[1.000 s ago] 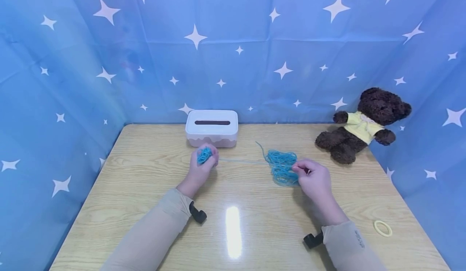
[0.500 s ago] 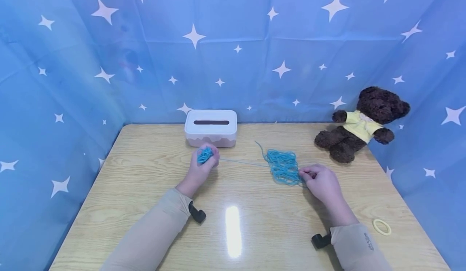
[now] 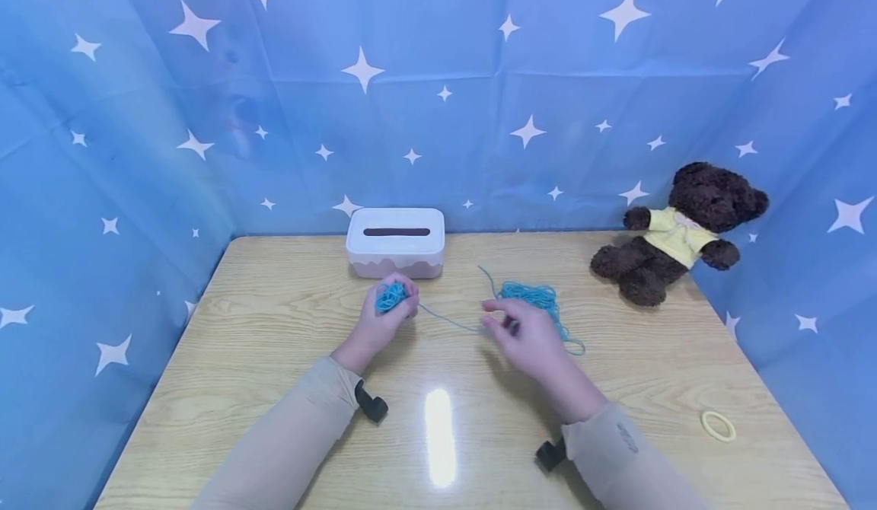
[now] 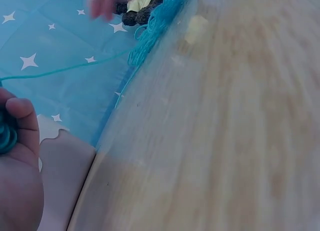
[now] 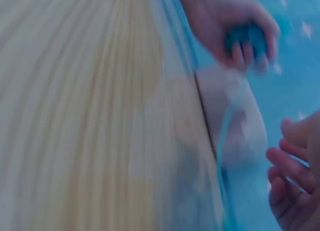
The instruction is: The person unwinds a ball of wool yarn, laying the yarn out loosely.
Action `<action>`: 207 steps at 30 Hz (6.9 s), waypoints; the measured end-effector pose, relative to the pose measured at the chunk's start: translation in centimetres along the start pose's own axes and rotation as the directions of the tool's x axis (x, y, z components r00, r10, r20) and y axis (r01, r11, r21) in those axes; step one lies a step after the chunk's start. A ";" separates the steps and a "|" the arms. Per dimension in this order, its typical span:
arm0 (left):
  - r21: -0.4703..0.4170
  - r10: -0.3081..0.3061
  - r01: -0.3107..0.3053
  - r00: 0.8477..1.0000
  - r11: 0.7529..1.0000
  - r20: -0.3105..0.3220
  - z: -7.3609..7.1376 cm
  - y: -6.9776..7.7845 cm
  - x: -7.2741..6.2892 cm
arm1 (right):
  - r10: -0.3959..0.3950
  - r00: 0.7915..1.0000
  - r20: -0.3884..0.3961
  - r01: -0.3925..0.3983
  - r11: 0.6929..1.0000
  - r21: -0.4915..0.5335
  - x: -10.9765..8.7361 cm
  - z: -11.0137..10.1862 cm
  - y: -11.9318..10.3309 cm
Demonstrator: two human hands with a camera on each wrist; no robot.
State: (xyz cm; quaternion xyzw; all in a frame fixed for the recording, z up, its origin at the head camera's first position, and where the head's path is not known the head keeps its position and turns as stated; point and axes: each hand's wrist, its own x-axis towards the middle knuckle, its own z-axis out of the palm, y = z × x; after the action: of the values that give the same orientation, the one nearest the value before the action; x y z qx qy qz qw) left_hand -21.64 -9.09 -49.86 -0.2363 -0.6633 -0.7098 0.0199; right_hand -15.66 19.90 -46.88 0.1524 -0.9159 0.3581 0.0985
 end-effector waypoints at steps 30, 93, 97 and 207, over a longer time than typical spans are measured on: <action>-0.014 -0.046 0.046 0.998 0.999 -0.030 -0.4 -0.1 0.1 | 0.057 0.972 -0.228 -0.021 0.987 0.158 1.4 -0.3 -1.2; 0.029 -0.083 0.083 0.997 0.996 -0.010 -0.3 -0.1 0.2 | 0.088 0.991 0.096 -0.095 0.993 0.067 4.1 5.5 -5.3; 0.030 -0.076 0.077 0.997 0.997 -0.012 -0.4 -0.2 0.2 | 0.106 0.992 0.063 -0.110 0.992 0.061 3.6 4.4 -4.4; -0.003 0.082 -0.083 0.983 0.997 -0.163 -0.7 -0.1 0.4 | 0.296 0.904 -0.308 -0.288 0.955 0.074 -2.4 -5.8 6.3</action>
State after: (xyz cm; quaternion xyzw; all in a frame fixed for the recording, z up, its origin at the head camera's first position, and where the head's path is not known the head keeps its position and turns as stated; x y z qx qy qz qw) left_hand -22.22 -9.65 -49.82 -0.2049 -0.6458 -0.7283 0.1023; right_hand -15.20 28.75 -47.35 -0.0443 -0.8959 0.4005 0.1871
